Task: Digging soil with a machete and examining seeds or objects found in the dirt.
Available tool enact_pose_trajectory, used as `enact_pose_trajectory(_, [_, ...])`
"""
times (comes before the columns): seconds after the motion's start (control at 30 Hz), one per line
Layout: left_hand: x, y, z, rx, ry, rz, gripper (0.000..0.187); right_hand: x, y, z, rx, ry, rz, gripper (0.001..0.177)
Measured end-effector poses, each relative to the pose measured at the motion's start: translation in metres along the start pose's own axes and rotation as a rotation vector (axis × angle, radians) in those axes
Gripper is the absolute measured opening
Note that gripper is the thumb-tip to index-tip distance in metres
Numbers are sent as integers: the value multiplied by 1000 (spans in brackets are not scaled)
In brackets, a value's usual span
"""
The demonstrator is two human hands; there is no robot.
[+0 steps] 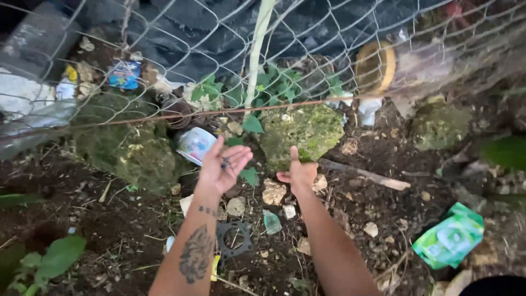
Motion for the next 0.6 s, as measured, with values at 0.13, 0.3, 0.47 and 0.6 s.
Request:
enact_pose_trajectory(0.13, [25,-17,27,21,-15,-19,62,-10,10,3,6,47,22,82])
enact_pose_trajectory(0.3, [50,-57,39,9,17,-120,62,-88,40,2,47,860,1031,33])
enact_pose_trajectory(0.47, [67,-83,71,-14,-3,-79,59,-263,-3,190,-208,1594,358,55])
enact_pose_trajectory(0.6, [71,-76,99,-18,10,-2,56,-288,-65,181,-177,1461,590,48])
Point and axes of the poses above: each hand's wrist, its own z-axis away from the middle knuckle, its own y-axis out of the back of the hand, x = y × z, the point moved 3 cm from there along -z, towards the middle knuckle, and after that the axes turned 3 degrees about x, right-handed, at the moved point
